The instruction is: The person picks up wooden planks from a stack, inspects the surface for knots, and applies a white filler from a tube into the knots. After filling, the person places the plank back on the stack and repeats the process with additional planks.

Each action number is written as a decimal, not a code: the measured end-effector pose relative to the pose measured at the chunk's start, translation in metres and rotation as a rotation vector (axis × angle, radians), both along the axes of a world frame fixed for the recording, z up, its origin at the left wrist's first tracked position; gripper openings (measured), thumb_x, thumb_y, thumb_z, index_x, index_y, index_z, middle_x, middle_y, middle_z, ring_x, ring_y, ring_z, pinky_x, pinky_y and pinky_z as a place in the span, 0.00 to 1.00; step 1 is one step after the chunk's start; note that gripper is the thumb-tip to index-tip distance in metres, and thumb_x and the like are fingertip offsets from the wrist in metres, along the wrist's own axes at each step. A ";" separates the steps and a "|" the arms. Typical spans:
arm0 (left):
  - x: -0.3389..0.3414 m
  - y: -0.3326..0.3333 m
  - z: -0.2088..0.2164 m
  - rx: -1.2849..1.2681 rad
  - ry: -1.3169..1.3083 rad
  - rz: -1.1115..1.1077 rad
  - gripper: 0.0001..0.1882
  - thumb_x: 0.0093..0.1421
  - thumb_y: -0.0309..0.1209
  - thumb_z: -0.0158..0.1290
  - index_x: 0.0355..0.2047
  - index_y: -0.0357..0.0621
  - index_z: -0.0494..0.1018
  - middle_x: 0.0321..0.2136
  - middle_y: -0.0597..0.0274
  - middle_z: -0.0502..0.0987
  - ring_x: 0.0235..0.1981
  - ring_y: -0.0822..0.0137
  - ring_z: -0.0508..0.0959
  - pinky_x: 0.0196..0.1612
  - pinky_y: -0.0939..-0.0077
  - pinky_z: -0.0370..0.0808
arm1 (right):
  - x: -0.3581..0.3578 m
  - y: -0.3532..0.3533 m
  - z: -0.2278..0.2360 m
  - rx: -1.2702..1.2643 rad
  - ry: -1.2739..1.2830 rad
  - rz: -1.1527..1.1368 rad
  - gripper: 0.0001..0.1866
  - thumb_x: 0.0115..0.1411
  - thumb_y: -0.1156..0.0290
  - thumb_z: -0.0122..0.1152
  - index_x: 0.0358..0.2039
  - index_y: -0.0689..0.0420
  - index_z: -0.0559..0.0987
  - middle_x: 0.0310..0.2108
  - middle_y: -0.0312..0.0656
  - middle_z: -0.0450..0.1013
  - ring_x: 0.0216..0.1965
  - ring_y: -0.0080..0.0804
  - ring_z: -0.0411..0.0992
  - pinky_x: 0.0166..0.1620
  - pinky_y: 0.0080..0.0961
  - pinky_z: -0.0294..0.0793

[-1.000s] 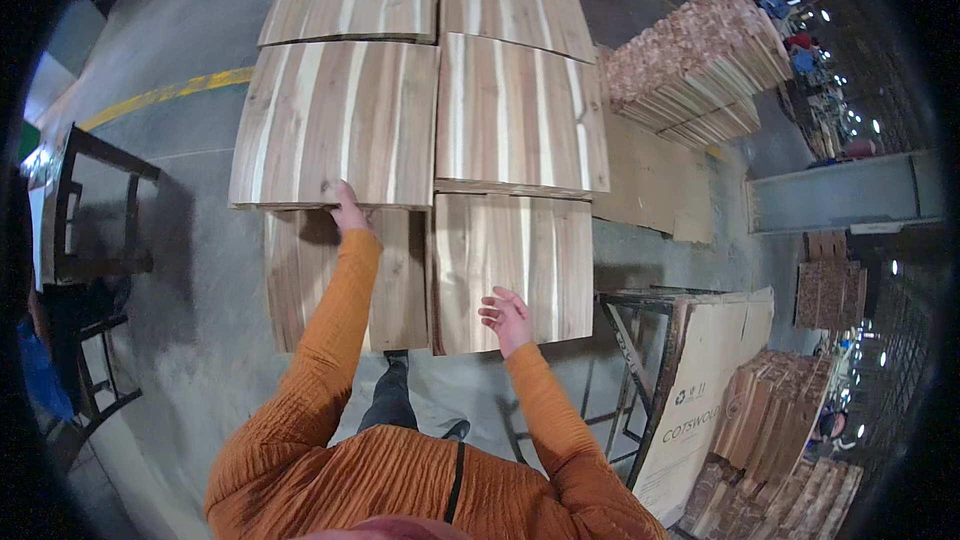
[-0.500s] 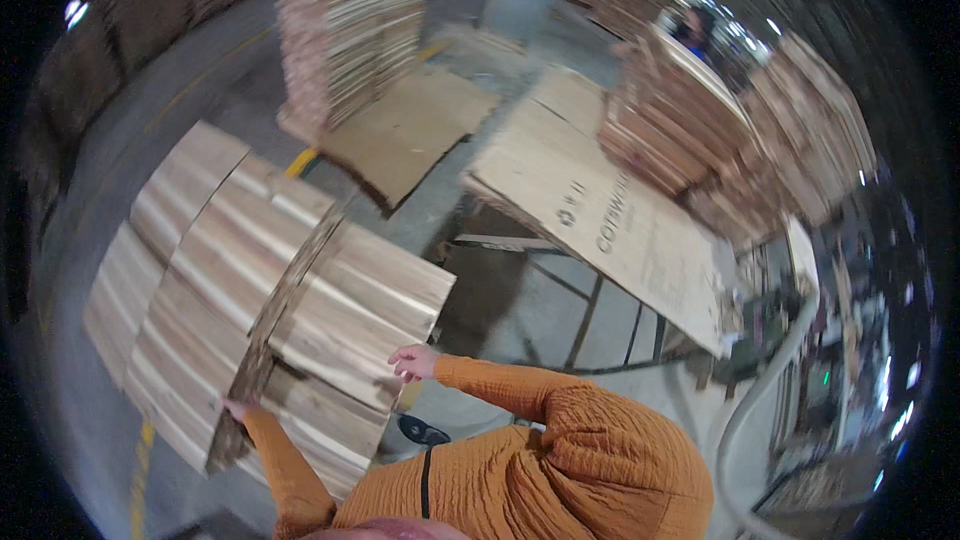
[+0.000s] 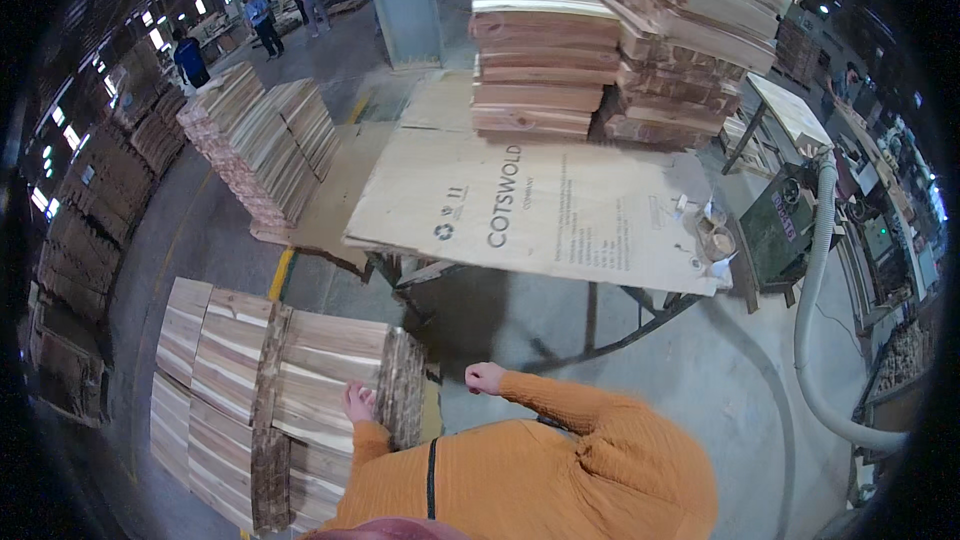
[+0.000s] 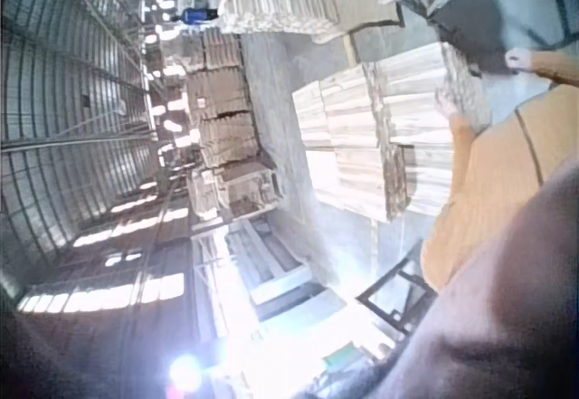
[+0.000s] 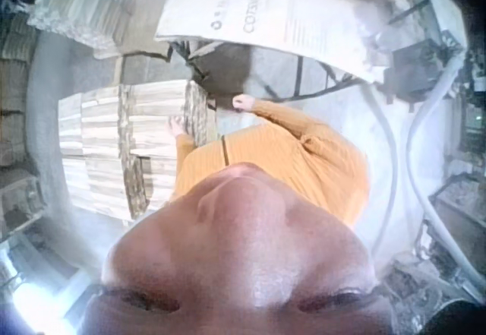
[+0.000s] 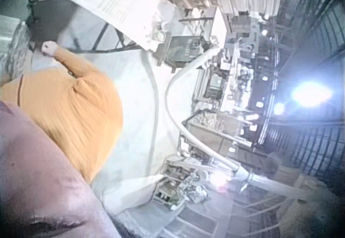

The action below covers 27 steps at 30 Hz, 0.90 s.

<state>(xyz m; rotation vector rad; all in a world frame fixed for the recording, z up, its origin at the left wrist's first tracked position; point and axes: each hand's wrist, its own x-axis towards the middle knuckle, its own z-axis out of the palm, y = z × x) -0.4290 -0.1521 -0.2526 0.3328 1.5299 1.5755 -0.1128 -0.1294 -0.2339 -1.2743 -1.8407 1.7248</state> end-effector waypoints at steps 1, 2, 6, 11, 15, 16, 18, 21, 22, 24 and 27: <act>0.019 0.019 0.011 -0.004 -0.027 -0.107 0.16 0.57 0.38 0.51 0.45 0.50 0.66 0.35 0.64 0.72 0.27 0.70 0.71 0.23 0.78 0.68 | 0.022 -0.003 0.001 0.005 0.020 -0.066 0.10 0.58 0.67 0.49 0.26 0.59 0.72 0.25 0.39 0.74 0.27 0.24 0.72 0.35 0.23 0.72; 0.037 0.034 0.019 -0.015 -0.057 -0.208 0.15 0.58 0.39 0.51 0.44 0.48 0.68 0.33 0.65 0.72 0.25 0.74 0.71 0.23 0.83 0.67 | 0.044 -0.007 0.002 0.003 0.039 -0.127 0.09 0.58 0.67 0.50 0.26 0.59 0.72 0.24 0.38 0.74 0.28 0.23 0.72 0.35 0.23 0.72; 0.134 0.083 0.047 -0.139 -0.123 -0.332 0.17 0.58 0.41 0.51 0.45 0.49 0.68 0.35 0.63 0.74 0.27 0.72 0.73 0.25 0.78 0.70 | 0.136 -0.015 -0.017 -0.039 0.165 -0.445 0.08 0.58 0.69 0.56 0.28 0.59 0.71 0.25 0.39 0.74 0.28 0.24 0.73 0.33 0.21 0.72; 0.252 0.127 0.083 -0.109 -0.122 -0.591 0.17 0.58 0.41 0.51 0.46 0.51 0.69 0.36 0.64 0.76 0.29 0.70 0.75 0.30 0.75 0.71 | 0.252 -0.034 -0.007 -0.185 0.385 -0.726 0.10 0.62 0.66 0.53 0.31 0.61 0.73 0.27 0.43 0.76 0.29 0.26 0.75 0.32 0.21 0.73; 0.285 0.185 0.115 -0.056 -0.082 -0.740 0.20 0.59 0.44 0.47 0.47 0.47 0.68 0.39 0.63 0.75 0.31 0.70 0.74 0.31 0.75 0.71 | 0.301 -0.043 0.000 -0.209 0.309 -0.870 0.13 0.63 0.64 0.49 0.34 0.61 0.75 0.29 0.44 0.77 0.28 0.25 0.75 0.31 0.20 0.72; 0.288 0.204 0.125 -0.043 -0.072 -0.742 0.22 0.59 0.46 0.46 0.48 0.47 0.68 0.41 0.62 0.74 0.33 0.69 0.74 0.33 0.74 0.72 | 0.306 -0.042 -0.001 -0.178 0.314 -0.886 0.13 0.63 0.64 0.50 0.34 0.61 0.76 0.30 0.43 0.77 0.28 0.25 0.75 0.32 0.20 0.72; 0.288 0.244 0.139 0.013 -0.092 -0.775 0.25 0.59 0.50 0.43 0.51 0.48 0.66 0.44 0.61 0.73 0.37 0.67 0.73 0.38 0.70 0.71 | 0.312 -0.039 -0.002 -0.111 0.319 -0.918 0.13 0.63 0.64 0.50 0.34 0.61 0.76 0.30 0.43 0.77 0.28 0.24 0.75 0.32 0.19 0.71; 0.299 0.317 0.172 0.051 -0.148 -0.803 0.29 0.59 0.54 0.42 0.54 0.51 0.63 0.46 0.60 0.71 0.40 0.64 0.72 0.41 0.67 0.69 | 0.309 -0.023 0.005 -0.070 0.354 -0.936 0.12 0.63 0.65 0.50 0.35 0.61 0.76 0.30 0.42 0.77 0.28 0.24 0.75 0.32 0.19 0.71; 0.304 0.339 0.188 0.081 -0.146 -0.804 0.29 0.59 0.55 0.41 0.54 0.52 0.62 0.46 0.60 0.71 0.40 0.64 0.72 0.41 0.67 0.70 | 0.308 -0.013 0.006 -0.050 0.361 -0.905 0.12 0.63 0.65 0.50 0.35 0.61 0.76 0.31 0.42 0.77 0.28 0.24 0.75 0.32 0.19 0.72; 0.317 0.390 0.214 0.109 -0.120 -0.849 0.35 0.55 0.60 0.43 0.57 0.54 0.59 0.51 0.57 0.66 0.41 0.62 0.71 0.43 0.64 0.69 | 0.310 0.007 0.014 -0.016 0.351 -0.868 0.12 0.63 0.65 0.50 0.36 0.61 0.76 0.32 0.42 0.77 0.28 0.24 0.75 0.32 0.20 0.72; 0.343 0.472 0.258 0.144 -0.009 -0.903 0.48 0.47 0.68 0.45 0.63 0.57 0.51 0.61 0.48 0.53 0.51 0.52 0.66 0.52 0.54 0.62 | 0.317 0.044 0.037 -0.143 0.411 -0.912 0.12 0.63 0.66 0.50 0.40 0.61 0.75 0.33 0.41 0.76 0.28 0.24 0.74 0.31 0.20 0.73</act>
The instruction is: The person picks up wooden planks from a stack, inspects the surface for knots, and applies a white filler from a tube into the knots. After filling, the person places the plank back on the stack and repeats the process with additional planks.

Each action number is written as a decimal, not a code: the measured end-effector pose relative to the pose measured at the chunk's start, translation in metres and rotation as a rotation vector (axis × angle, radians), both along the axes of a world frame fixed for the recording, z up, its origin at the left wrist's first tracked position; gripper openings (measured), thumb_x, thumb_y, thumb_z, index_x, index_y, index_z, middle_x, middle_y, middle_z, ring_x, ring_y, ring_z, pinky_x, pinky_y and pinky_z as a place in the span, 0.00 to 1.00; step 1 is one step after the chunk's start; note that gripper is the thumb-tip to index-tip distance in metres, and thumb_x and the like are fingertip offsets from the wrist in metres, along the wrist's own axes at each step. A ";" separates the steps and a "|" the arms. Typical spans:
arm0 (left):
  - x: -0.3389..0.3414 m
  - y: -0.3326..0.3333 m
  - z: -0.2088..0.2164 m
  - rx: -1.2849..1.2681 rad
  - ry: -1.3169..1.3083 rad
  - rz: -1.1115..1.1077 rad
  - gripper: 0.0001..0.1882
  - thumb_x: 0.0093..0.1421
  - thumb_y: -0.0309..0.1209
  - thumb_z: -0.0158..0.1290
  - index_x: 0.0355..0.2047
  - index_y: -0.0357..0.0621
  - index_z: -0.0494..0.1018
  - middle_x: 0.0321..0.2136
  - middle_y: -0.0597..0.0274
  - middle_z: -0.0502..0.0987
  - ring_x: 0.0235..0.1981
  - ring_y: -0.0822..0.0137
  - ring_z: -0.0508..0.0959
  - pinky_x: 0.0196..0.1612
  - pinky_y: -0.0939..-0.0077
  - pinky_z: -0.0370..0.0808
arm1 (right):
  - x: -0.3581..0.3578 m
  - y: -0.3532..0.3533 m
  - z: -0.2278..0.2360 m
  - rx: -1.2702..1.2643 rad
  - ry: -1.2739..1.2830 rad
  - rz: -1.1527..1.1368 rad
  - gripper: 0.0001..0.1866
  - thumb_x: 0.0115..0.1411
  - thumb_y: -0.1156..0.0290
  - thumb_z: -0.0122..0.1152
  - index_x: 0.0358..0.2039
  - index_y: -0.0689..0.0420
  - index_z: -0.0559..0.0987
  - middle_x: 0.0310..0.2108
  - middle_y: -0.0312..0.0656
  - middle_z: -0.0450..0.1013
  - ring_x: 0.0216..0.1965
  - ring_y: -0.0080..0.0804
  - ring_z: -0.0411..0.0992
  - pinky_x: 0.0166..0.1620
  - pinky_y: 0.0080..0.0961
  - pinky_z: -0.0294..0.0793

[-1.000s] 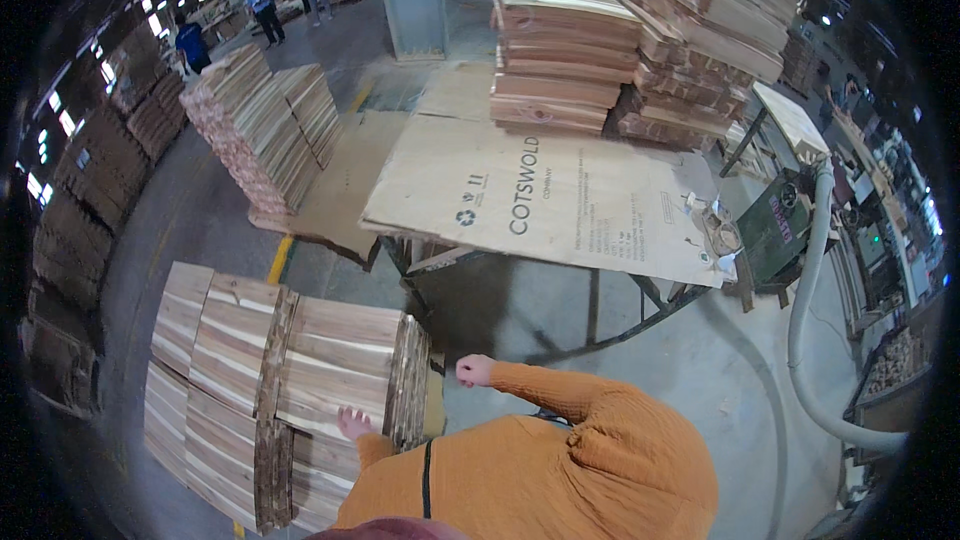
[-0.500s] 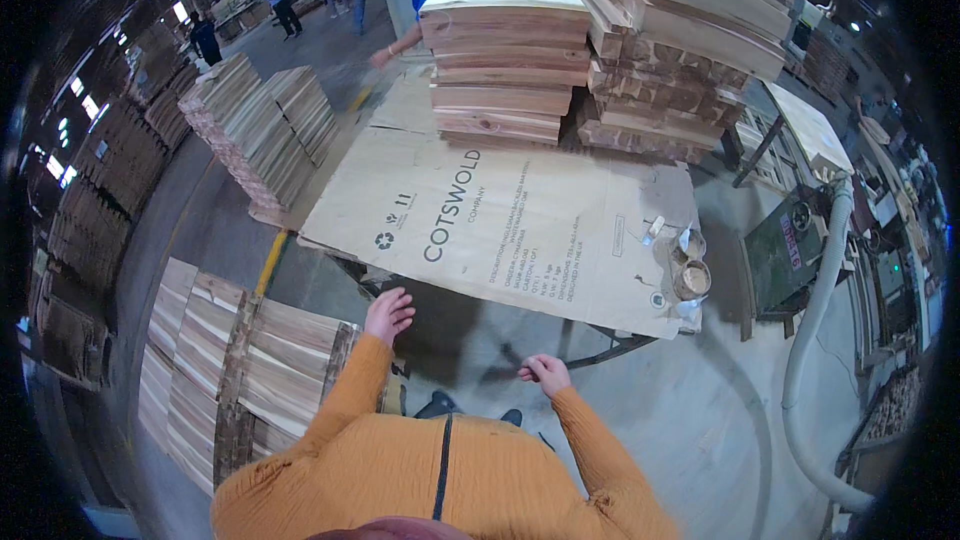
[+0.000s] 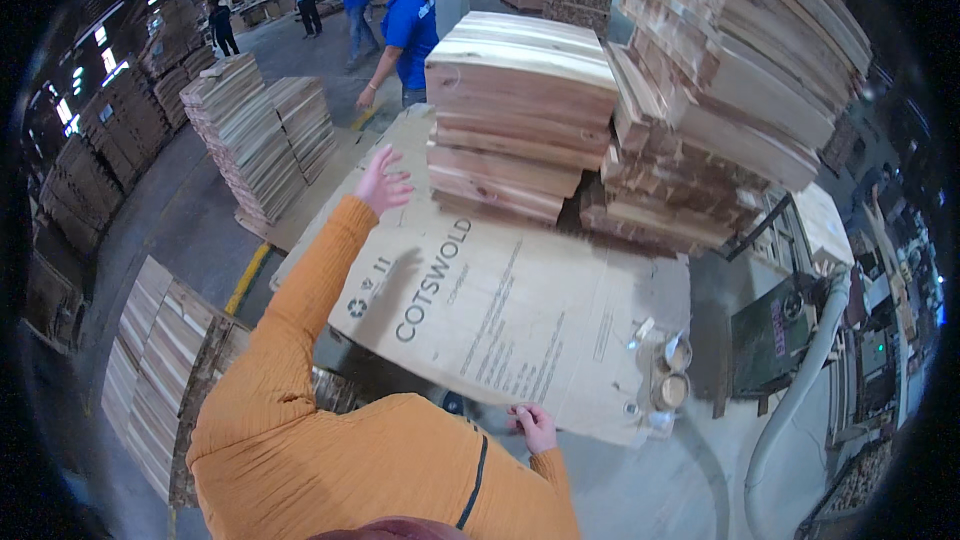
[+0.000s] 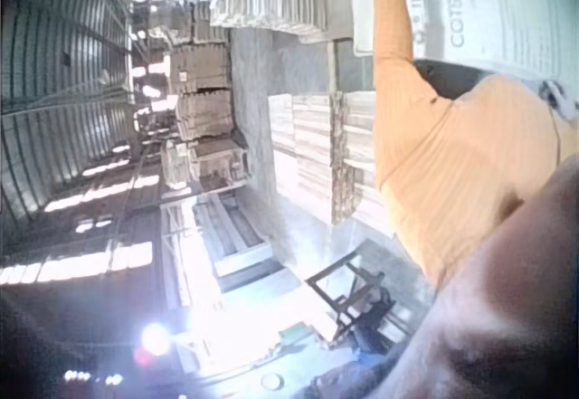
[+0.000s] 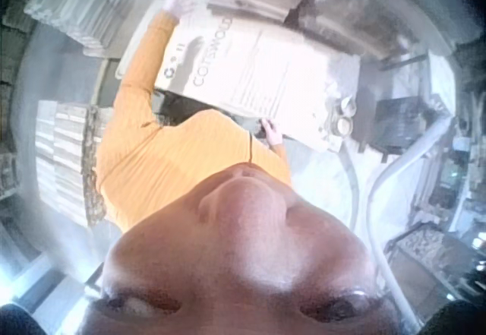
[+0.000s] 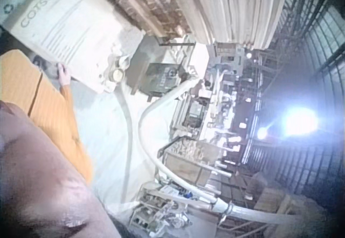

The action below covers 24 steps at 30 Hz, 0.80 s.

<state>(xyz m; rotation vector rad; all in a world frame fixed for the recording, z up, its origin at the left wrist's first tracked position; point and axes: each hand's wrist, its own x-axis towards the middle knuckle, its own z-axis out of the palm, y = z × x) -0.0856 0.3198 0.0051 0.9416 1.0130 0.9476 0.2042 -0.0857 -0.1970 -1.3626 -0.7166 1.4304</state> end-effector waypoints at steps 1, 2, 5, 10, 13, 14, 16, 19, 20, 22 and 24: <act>0.011 0.025 0.017 0.016 0.023 0.010 0.49 0.46 0.69 0.45 0.63 0.58 0.49 0.62 0.46 0.50 0.54 0.48 0.62 0.55 0.51 0.58 | 0.006 0.009 0.007 -0.088 -0.016 0.074 0.13 0.63 0.66 0.51 0.41 0.61 0.75 0.33 0.41 0.76 0.28 0.24 0.74 0.31 0.21 0.73; 0.023 0.049 0.035 0.035 0.048 0.016 0.51 0.45 0.70 0.45 0.64 0.59 0.48 0.63 0.44 0.48 0.58 0.44 0.58 0.57 0.49 0.55 | 0.013 0.018 0.014 -0.174 -0.029 0.143 0.13 0.63 0.66 0.51 0.42 0.62 0.74 0.33 0.41 0.76 0.29 0.25 0.74 0.30 0.21 0.74; 0.038 0.110 0.078 0.048 0.080 0.039 0.53 0.42 0.72 0.46 0.65 0.62 0.47 0.63 0.40 0.45 0.60 0.39 0.54 0.58 0.46 0.51 | 0.030 0.045 0.035 -0.233 -0.110 0.330 0.15 0.62 0.68 0.52 0.46 0.63 0.72 0.34 0.42 0.76 0.30 0.26 0.75 0.31 0.22 0.74; 0.062 0.180 0.105 0.082 0.067 -0.098 0.46 0.44 0.68 0.47 0.60 0.60 0.57 0.59 0.47 0.57 0.55 0.47 0.62 0.54 0.41 0.55 | 0.064 0.134 0.101 0.097 -0.198 0.058 0.15 0.60 0.69 0.52 0.45 0.64 0.74 0.37 0.42 0.75 0.36 0.26 0.73 0.37 0.22 0.73; 0.058 0.210 0.097 0.050 -0.168 -0.159 0.36 0.52 0.56 0.49 0.55 0.48 0.65 0.51 0.55 0.69 0.53 0.55 0.67 0.52 0.46 0.62 | 0.092 0.222 0.143 0.323 -0.320 -0.107 0.14 0.60 0.69 0.52 0.44 0.63 0.75 0.38 0.39 0.74 0.39 0.24 0.71 0.39 0.21 0.72; 0.052 0.215 0.093 0.043 -0.191 -0.167 0.34 0.52 0.54 0.49 0.54 0.46 0.66 0.51 0.55 0.70 0.52 0.56 0.68 0.52 0.49 0.63 | 0.097 0.253 0.165 0.424 -0.385 -0.135 0.14 0.60 0.69 0.52 0.44 0.62 0.75 0.41 0.41 0.73 0.42 0.23 0.69 0.39 0.20 0.71; 0.061 0.217 0.095 0.021 -0.208 -0.258 0.33 0.52 0.52 0.51 0.53 0.45 0.66 0.49 0.55 0.71 0.50 0.58 0.69 0.51 0.53 0.65 | 0.107 0.301 0.196 0.543 -0.482 -0.268 0.17 0.60 0.69 0.53 0.48 0.63 0.72 0.46 0.43 0.70 0.46 0.27 0.68 0.46 0.22 0.69; 0.059 0.218 0.103 0.057 -0.082 -0.278 0.33 0.53 0.52 0.52 0.54 0.46 0.65 0.50 0.55 0.70 0.50 0.59 0.69 0.51 0.56 0.65 | 0.113 0.365 0.224 0.711 -0.684 -0.339 0.25 0.61 0.68 0.53 0.57 0.64 0.63 0.53 0.47 0.64 0.54 0.32 0.63 0.56 0.26 0.62; 0.058 0.216 0.105 0.059 -0.039 -0.275 0.33 0.53 0.52 0.51 0.54 0.46 0.65 0.50 0.56 0.69 0.50 0.59 0.69 0.51 0.57 0.65 | 0.107 0.380 0.232 0.724 -0.643 -0.390 0.27 0.61 0.68 0.53 0.58 0.64 0.61 0.56 0.48 0.61 0.56 0.32 0.61 0.57 0.26 0.60; 0.040 0.221 0.099 0.050 0.016 -0.263 0.34 0.53 0.54 0.50 0.54 0.46 0.64 0.52 0.57 0.68 0.51 0.60 0.67 0.51 0.57 0.64 | 0.091 0.410 0.248 0.772 -0.553 -0.454 0.30 0.62 0.67 0.52 0.60 0.66 0.56 0.60 0.50 0.56 0.59 0.33 0.56 0.60 0.28 0.56; 0.048 0.214 0.102 0.083 0.041 -0.275 0.33 0.54 0.53 0.50 0.55 0.46 0.64 0.52 0.58 0.68 0.51 0.60 0.68 0.50 0.58 0.64 | 0.099 0.430 0.247 0.815 -0.449 -0.539 0.32 0.63 0.66 0.51 0.61 0.68 0.53 0.62 0.51 0.51 0.61 0.34 0.54 0.62 0.30 0.53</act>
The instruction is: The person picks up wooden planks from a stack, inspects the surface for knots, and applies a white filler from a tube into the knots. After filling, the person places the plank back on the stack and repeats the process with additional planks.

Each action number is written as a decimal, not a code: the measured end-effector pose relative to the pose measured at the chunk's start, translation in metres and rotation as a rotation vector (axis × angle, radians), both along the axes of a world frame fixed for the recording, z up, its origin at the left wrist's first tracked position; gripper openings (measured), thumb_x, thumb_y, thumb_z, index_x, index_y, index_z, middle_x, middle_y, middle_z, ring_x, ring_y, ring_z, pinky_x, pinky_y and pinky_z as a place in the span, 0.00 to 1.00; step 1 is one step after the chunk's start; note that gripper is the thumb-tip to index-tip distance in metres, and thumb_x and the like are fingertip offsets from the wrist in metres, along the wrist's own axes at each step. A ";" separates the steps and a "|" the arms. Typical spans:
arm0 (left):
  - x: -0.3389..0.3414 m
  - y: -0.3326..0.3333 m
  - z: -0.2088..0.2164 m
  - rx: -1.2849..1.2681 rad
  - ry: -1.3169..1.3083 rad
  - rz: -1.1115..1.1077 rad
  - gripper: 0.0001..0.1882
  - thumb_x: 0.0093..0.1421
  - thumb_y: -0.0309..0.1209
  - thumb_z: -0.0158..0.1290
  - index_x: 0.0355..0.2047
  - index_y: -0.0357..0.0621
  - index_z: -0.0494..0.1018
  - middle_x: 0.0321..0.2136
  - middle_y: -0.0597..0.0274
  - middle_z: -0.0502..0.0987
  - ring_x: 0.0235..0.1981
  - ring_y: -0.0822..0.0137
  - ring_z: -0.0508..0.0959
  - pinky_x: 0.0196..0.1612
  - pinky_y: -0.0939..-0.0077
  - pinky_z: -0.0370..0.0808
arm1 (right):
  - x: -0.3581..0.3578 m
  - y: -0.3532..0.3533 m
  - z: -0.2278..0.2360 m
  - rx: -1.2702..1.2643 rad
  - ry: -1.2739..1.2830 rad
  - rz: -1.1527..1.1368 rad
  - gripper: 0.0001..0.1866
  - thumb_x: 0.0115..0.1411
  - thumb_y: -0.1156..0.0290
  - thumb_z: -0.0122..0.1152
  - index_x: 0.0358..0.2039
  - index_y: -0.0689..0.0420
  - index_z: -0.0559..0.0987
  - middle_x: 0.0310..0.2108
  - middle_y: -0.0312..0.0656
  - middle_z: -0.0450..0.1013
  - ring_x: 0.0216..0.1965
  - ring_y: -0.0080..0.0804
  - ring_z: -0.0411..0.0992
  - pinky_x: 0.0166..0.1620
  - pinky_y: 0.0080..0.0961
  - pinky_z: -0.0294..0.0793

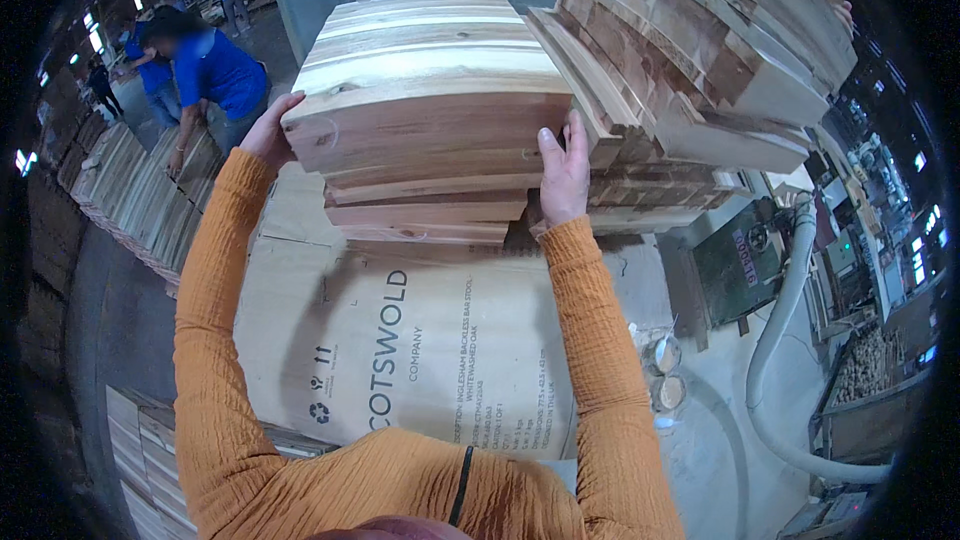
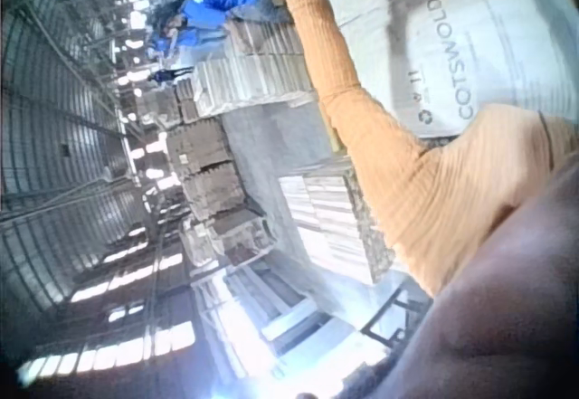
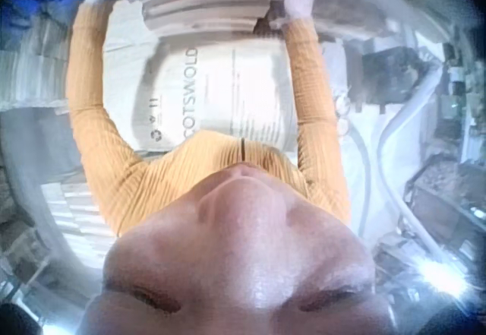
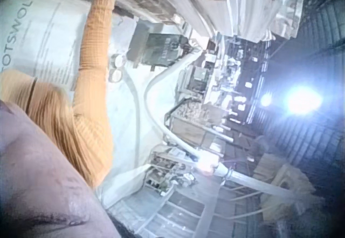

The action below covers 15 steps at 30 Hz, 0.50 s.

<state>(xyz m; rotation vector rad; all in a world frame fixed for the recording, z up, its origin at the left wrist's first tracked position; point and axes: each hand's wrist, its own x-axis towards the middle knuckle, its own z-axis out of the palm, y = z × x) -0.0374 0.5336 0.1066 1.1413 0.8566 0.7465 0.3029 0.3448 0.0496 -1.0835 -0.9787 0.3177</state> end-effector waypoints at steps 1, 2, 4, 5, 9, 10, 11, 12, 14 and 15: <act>0.005 -0.007 0.004 0.018 0.010 -0.015 0.33 0.54 0.53 0.50 0.55 0.46 0.64 0.52 0.58 0.68 0.51 0.60 0.68 0.50 0.58 0.65 | 0.009 0.005 -0.002 0.042 0.052 -0.021 0.32 0.63 0.65 0.51 0.61 0.69 0.52 0.63 0.51 0.49 0.62 0.34 0.53 0.63 0.30 0.51; 0.002 -0.017 0.006 0.032 0.004 0.013 0.33 0.54 0.52 0.50 0.55 0.46 0.64 0.52 0.58 0.68 0.51 0.61 0.68 0.50 0.59 0.65 | 0.013 0.009 -0.001 0.002 0.081 -0.036 0.31 0.63 0.64 0.50 0.60 0.67 0.55 0.59 0.49 0.54 0.58 0.31 0.56 0.59 0.28 0.54; -0.006 -0.035 0.007 0.051 -0.002 0.063 0.32 0.55 0.50 0.50 0.55 0.46 0.63 0.52 0.58 0.68 0.50 0.62 0.69 0.50 0.62 0.67 | 0.017 0.006 0.003 -0.086 0.146 -0.073 0.27 0.63 0.60 0.49 0.58 0.64 0.61 0.53 0.44 0.63 0.50 0.26 0.62 0.52 0.23 0.59; -0.014 -0.046 0.008 0.051 -0.019 0.115 0.30 0.56 0.49 0.50 0.54 0.46 0.64 0.50 0.58 0.70 0.49 0.63 0.70 0.49 0.63 0.67 | 0.015 0.003 0.006 -0.126 0.182 -0.086 0.26 0.63 0.59 0.49 0.57 0.62 0.64 0.49 0.41 0.68 0.46 0.23 0.65 0.49 0.20 0.62; -0.057 -0.068 -0.004 0.016 -0.153 0.224 0.27 0.57 0.46 0.49 0.51 0.42 0.67 0.46 0.56 0.73 0.46 0.64 0.73 0.49 0.68 0.69 | 0.009 -0.014 0.016 -0.082 0.461 0.279 0.21 0.65 0.55 0.43 0.47 0.58 0.72 0.31 0.32 0.70 0.28 0.16 0.64 0.32 0.14 0.62; -0.067 -0.074 -0.007 0.003 -0.204 0.226 0.27 0.57 0.45 0.49 0.51 0.40 0.67 0.46 0.56 0.74 0.46 0.64 0.73 0.49 0.69 0.69 | 0.012 -0.013 0.011 -0.155 0.536 0.336 0.21 0.63 0.52 0.46 0.44 0.57 0.73 0.26 0.29 0.69 0.24 0.14 0.62 0.29 0.11 0.60; -0.072 -0.083 -0.008 0.029 -0.224 0.234 0.27 0.57 0.45 0.49 0.50 0.39 0.67 0.46 0.56 0.74 0.46 0.63 0.73 0.49 0.68 0.69 | 0.011 -0.012 0.005 -0.191 0.501 0.297 0.22 0.62 0.51 0.47 0.45 0.57 0.73 0.28 0.30 0.70 0.26 0.16 0.64 0.31 0.13 0.62; -0.078 -0.092 -0.010 0.054 -0.240 0.247 0.26 0.57 0.44 0.49 0.50 0.38 0.67 0.46 0.55 0.74 0.46 0.63 0.73 0.49 0.68 0.69 | 0.006 -0.009 0.004 -0.232 0.469 0.264 0.24 0.61 0.49 0.49 0.46 0.56 0.73 0.31 0.32 0.71 0.29 0.17 0.66 0.33 0.15 0.64; -0.087 -0.114 -0.008 0.085 -0.269 0.250 0.25 0.57 0.42 0.48 0.49 0.35 0.67 0.45 0.54 0.74 0.46 0.62 0.74 0.50 0.68 0.68 | -0.011 -0.011 0.011 -0.247 0.507 0.342 0.32 0.56 0.44 0.52 0.52 0.55 0.69 0.45 0.38 0.71 0.43 0.26 0.69 0.44 0.24 0.69; -0.091 -0.124 -0.008 0.108 -0.269 0.240 0.25 0.58 0.42 0.48 0.49 0.36 0.67 0.45 0.54 0.74 0.46 0.62 0.74 0.50 0.68 0.68 | -0.012 -0.012 0.009 -0.261 0.530 0.392 0.34 0.56 0.42 0.52 0.53 0.56 0.68 0.47 0.40 0.69 0.46 0.28 0.68 0.46 0.25 0.68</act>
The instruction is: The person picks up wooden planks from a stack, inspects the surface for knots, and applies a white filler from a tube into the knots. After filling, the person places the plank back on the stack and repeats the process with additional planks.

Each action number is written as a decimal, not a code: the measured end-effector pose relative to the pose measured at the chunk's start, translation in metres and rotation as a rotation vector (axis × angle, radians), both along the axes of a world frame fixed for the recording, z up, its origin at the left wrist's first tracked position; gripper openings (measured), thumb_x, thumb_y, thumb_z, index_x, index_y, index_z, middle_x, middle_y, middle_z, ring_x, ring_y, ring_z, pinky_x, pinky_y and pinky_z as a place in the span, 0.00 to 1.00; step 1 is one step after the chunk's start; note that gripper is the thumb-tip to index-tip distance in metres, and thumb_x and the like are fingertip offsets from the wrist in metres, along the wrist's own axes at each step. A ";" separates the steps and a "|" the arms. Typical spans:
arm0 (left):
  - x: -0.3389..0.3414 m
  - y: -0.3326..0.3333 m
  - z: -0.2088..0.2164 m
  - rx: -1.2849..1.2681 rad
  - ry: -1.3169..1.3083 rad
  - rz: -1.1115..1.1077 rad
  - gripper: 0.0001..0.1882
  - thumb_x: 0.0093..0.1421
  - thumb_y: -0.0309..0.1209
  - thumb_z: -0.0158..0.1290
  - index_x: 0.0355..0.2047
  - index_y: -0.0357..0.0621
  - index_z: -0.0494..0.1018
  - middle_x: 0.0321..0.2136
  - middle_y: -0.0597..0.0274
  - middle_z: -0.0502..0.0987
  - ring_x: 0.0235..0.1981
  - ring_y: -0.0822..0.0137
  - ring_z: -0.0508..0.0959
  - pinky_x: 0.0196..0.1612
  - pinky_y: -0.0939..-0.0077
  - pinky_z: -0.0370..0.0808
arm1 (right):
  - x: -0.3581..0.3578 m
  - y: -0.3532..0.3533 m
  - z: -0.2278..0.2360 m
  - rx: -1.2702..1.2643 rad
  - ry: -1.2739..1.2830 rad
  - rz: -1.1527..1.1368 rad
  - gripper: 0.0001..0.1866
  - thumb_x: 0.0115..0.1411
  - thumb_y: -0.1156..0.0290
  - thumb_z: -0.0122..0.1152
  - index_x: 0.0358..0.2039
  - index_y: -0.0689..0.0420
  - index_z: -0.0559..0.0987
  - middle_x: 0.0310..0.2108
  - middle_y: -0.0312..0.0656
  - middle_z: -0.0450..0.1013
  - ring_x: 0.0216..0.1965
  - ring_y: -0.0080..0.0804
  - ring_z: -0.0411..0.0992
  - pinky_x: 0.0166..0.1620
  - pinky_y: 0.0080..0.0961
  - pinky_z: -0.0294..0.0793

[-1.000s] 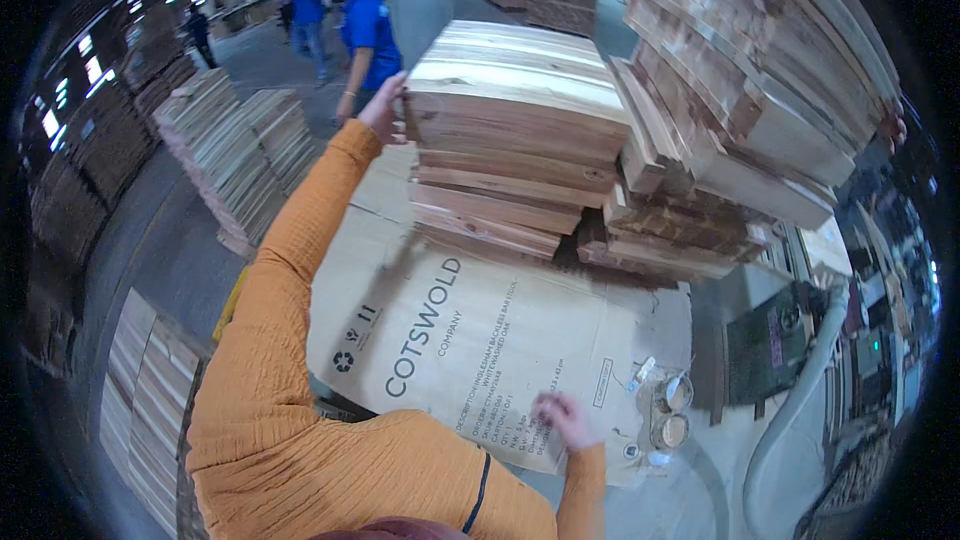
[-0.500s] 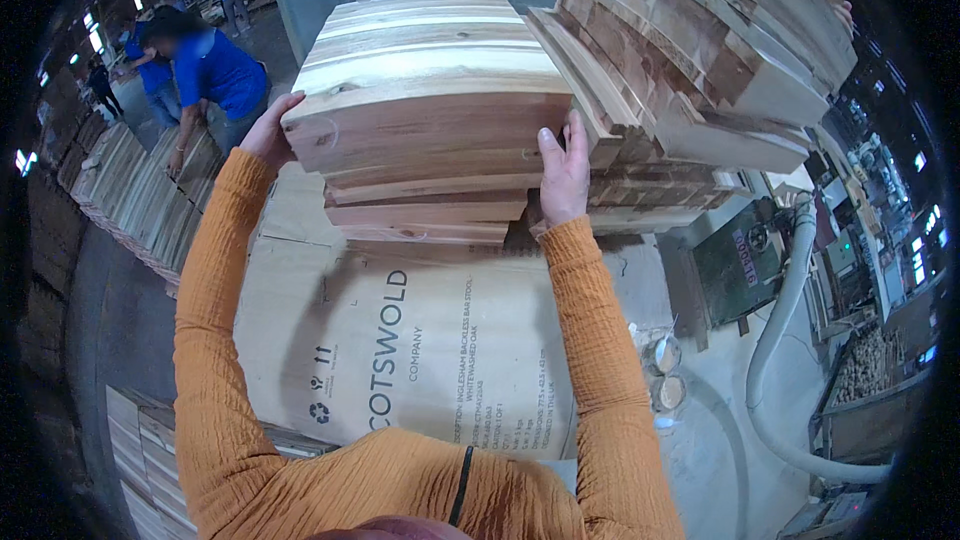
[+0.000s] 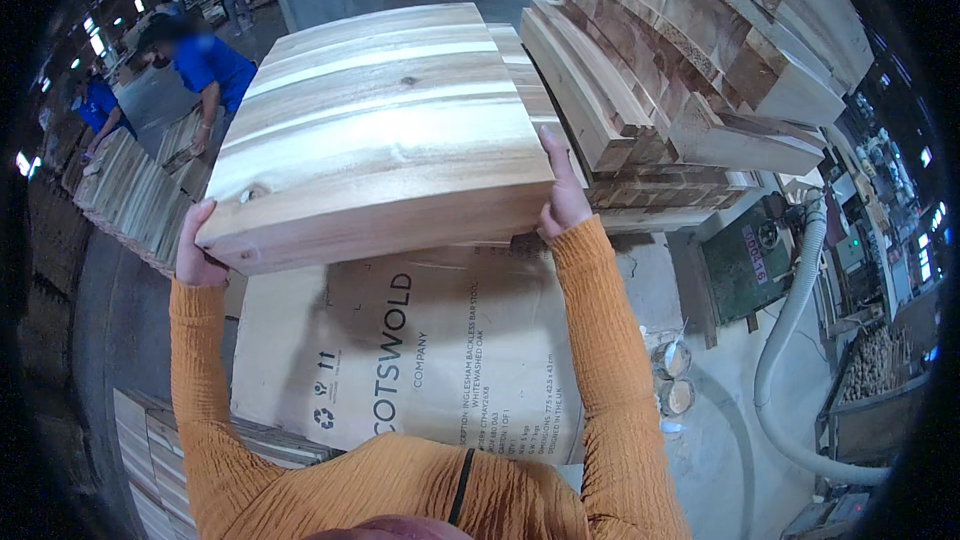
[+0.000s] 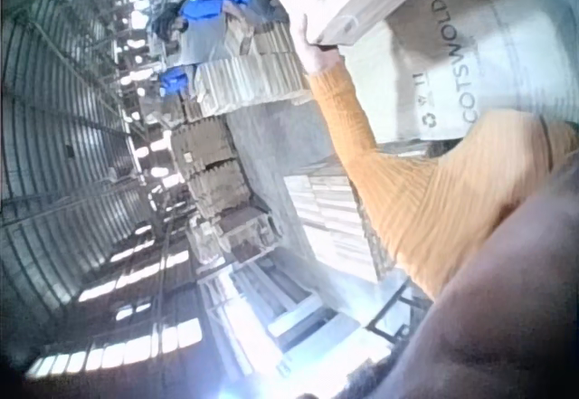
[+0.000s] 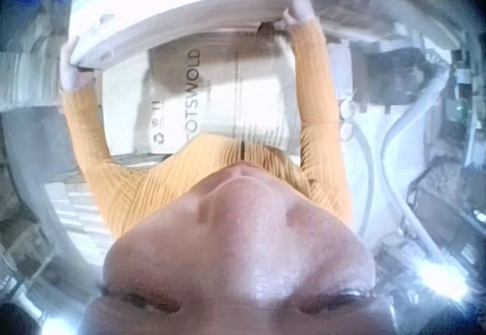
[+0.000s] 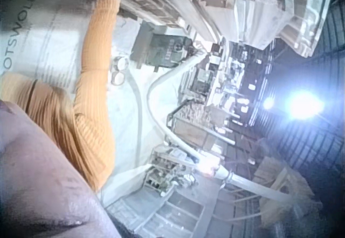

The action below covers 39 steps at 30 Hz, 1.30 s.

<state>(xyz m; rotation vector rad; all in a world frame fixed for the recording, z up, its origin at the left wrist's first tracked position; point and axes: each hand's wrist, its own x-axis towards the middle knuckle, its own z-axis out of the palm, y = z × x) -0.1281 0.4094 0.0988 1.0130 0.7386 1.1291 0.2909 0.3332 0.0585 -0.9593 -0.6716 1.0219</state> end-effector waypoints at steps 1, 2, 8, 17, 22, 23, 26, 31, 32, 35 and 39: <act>-0.004 -0.010 -0.001 0.024 0.004 -0.007 0.25 0.58 0.41 0.48 0.49 0.36 0.67 0.45 0.54 0.74 0.46 0.62 0.74 0.50 0.68 0.68 | 0.000 0.002 -0.006 -0.005 0.028 0.050 0.35 0.56 0.41 0.51 0.55 0.56 0.66 0.50 0.41 0.68 0.49 0.30 0.67 0.49 0.27 0.67; -0.007 -0.021 -0.001 0.055 0.000 -0.009 0.24 0.58 0.41 0.47 0.49 0.36 0.67 0.45 0.54 0.74 0.46 0.62 0.74 0.50 0.68 0.68 | -0.001 0.001 -0.004 -0.004 0.048 0.104 0.37 0.56 0.40 0.50 0.56 0.56 0.65 0.53 0.43 0.66 0.52 0.32 0.65 0.51 0.29 0.66; -0.040 -0.114 -0.011 0.116 0.032 0.112 0.34 0.55 0.39 0.45 0.59 0.32 0.55 0.56 0.50 0.64 0.57 0.60 0.64 0.60 0.69 0.57 | -0.048 -0.049 0.009 0.119 0.189 0.386 0.40 0.54 0.41 0.49 0.57 0.61 0.63 0.54 0.49 0.64 0.53 0.38 0.65 0.53 0.30 0.65; -0.072 -0.334 -0.031 0.197 0.022 0.409 0.34 0.54 0.40 0.45 0.57 0.30 0.57 0.54 0.47 0.65 0.55 0.56 0.66 0.59 0.65 0.60 | -0.093 -0.163 0.004 0.256 0.118 0.604 0.44 0.51 0.45 0.54 0.60 0.65 0.59 0.55 0.50 0.62 0.56 0.36 0.62 0.57 0.31 0.60; -0.065 -0.459 -0.032 0.120 0.015 0.580 0.33 0.54 0.40 0.44 0.57 0.32 0.58 0.52 0.48 0.67 0.54 0.56 0.67 0.57 0.65 0.61 | -0.090 -0.242 -0.012 0.232 0.151 0.712 0.44 0.51 0.45 0.53 0.60 0.65 0.58 0.55 0.51 0.62 0.55 0.36 0.62 0.57 0.30 0.60; -0.063 -0.483 -0.035 0.060 -0.008 0.610 0.33 0.54 0.39 0.44 0.56 0.31 0.59 0.52 0.48 0.67 0.53 0.56 0.67 0.57 0.65 0.62 | -0.087 -0.258 -0.016 0.220 0.134 0.727 0.44 0.51 0.45 0.53 0.60 0.65 0.58 0.55 0.51 0.62 0.55 0.36 0.62 0.57 0.29 0.60; -0.047 -0.529 -0.045 0.041 0.034 0.572 0.33 0.53 0.39 0.44 0.56 0.31 0.59 0.52 0.47 0.67 0.53 0.55 0.68 0.57 0.65 0.62 | -0.071 -0.312 -0.020 0.165 0.211 0.707 0.42 0.52 0.47 0.52 0.59 0.65 0.59 0.55 0.51 0.63 0.55 0.35 0.63 0.57 0.29 0.60; 0.003 -0.559 -0.066 -0.072 -0.001 0.492 0.29 0.56 0.40 0.44 0.51 0.29 0.64 0.45 0.46 0.73 0.44 0.54 0.75 0.50 0.61 0.70 | -0.026 -0.382 -0.045 -0.005 0.218 0.635 0.39 0.54 0.48 0.50 0.58 0.65 0.61 0.53 0.48 0.65 0.52 0.34 0.65 0.55 0.27 0.63; 0.015 -0.559 -0.068 -0.119 -0.003 0.474 0.28 0.56 0.40 0.44 0.51 0.29 0.64 0.45 0.46 0.73 0.44 0.55 0.75 0.50 0.62 0.70 | -0.016 -0.395 -0.054 -0.044 0.241 0.603 0.38 0.55 0.48 0.50 0.58 0.64 0.62 0.52 0.47 0.66 0.52 0.34 0.65 0.54 0.27 0.64; 0.035 -0.556 -0.076 -0.273 -0.009 0.393 0.28 0.57 0.40 0.44 0.51 0.30 0.64 0.46 0.47 0.72 0.46 0.55 0.74 0.52 0.64 0.68 | 0.012 -0.432 -0.063 -0.224 0.258 0.504 0.35 0.57 0.49 0.48 0.57 0.63 0.63 0.51 0.45 0.68 0.52 0.34 0.66 0.53 0.27 0.65; 0.048 -0.537 -0.078 -0.404 -0.052 0.241 0.29 0.59 0.45 0.44 0.51 0.32 0.65 0.48 0.48 0.71 0.47 0.56 0.73 0.54 0.61 0.67 | 0.033 -0.457 -0.067 -0.406 0.442 0.399 0.31 0.61 0.48 0.42 0.55 0.59 0.65 0.50 0.46 0.68 0.49 0.38 0.69 0.51 0.33 0.69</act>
